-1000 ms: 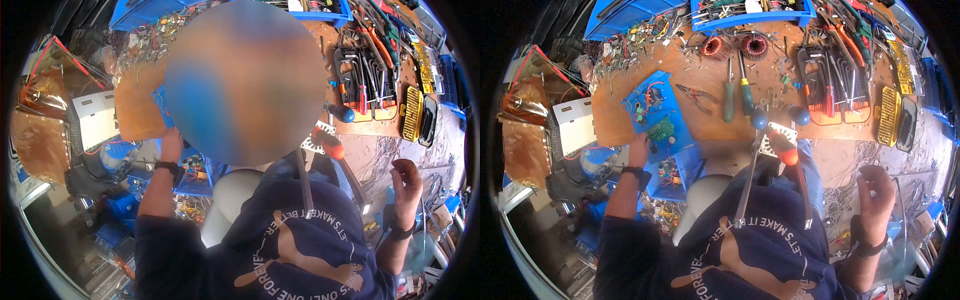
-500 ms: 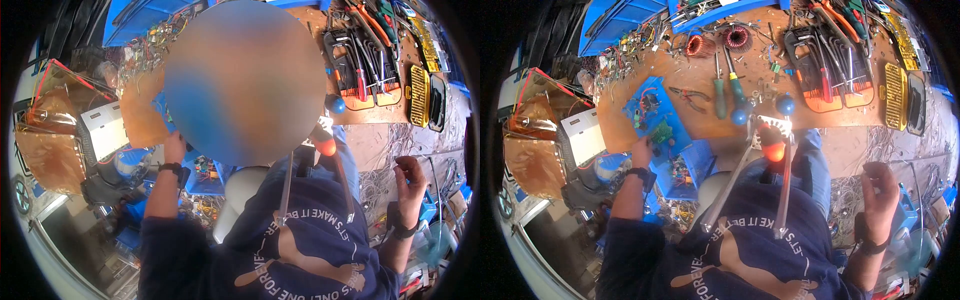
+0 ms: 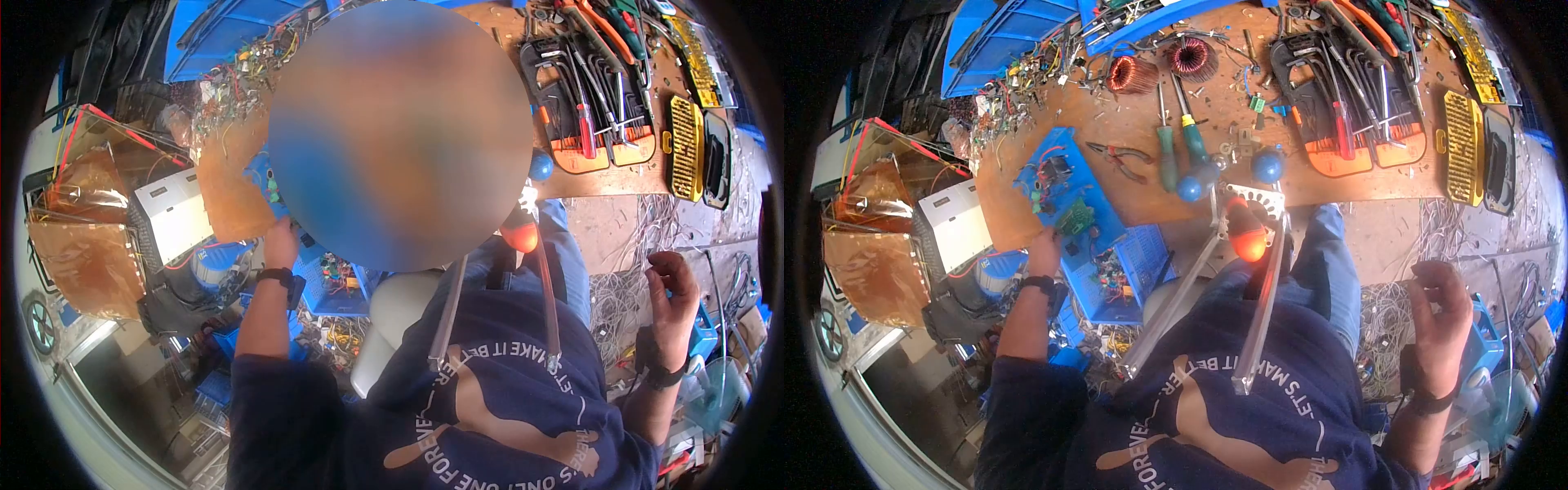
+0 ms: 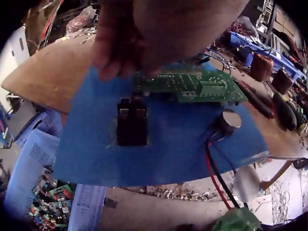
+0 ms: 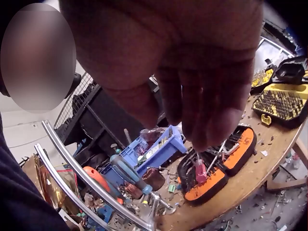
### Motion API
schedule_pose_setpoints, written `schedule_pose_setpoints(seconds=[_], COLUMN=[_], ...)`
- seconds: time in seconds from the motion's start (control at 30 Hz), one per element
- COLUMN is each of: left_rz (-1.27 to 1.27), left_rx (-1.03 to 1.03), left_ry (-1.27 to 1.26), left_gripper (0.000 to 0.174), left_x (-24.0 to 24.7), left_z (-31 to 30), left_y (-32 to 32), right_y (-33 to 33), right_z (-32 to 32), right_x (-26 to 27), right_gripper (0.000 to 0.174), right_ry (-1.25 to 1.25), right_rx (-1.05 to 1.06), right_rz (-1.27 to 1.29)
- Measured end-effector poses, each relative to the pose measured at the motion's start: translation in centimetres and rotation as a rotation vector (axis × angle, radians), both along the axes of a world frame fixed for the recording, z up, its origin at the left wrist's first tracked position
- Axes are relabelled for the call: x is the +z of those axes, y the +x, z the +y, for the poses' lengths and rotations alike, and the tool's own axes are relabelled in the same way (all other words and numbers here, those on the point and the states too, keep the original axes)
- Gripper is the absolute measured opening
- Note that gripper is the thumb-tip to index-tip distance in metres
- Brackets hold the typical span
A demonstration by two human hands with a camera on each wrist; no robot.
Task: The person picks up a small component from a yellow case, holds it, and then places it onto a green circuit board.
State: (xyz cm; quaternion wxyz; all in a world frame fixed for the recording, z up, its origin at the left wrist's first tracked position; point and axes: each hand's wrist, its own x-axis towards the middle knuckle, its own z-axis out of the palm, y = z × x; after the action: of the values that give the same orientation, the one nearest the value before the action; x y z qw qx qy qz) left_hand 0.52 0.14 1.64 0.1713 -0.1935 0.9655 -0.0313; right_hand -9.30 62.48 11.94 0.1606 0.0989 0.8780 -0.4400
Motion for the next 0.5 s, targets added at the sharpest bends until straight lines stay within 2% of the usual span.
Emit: schedule_pose_setpoints(seconds=[0.07,0.3,0.5], left_rz=[-0.01,0.055,-0.027], left_rx=[-0.052,-0.047,0.04], left_ry=[0.006,0.037,-0.05], left_gripper=[0.015,0.019,0.026], left_x=[0.1,-0.1,0.1], left_z=[0.0,0.0,0.1], left_y=[0.0,0.2,-0.2], right_y=[0.0,0.1,0.6], right_z=[0.0,0.4,0.6], right_x=[0.0,-0.5,-1.8], right_gripper=[0.017,0.017,0.018], right_ry=[0.0,-0.011,-0.041], right_rx=[-0.021,-0.018,-0.039], right_rz=[0.016,0.001,-0.037])
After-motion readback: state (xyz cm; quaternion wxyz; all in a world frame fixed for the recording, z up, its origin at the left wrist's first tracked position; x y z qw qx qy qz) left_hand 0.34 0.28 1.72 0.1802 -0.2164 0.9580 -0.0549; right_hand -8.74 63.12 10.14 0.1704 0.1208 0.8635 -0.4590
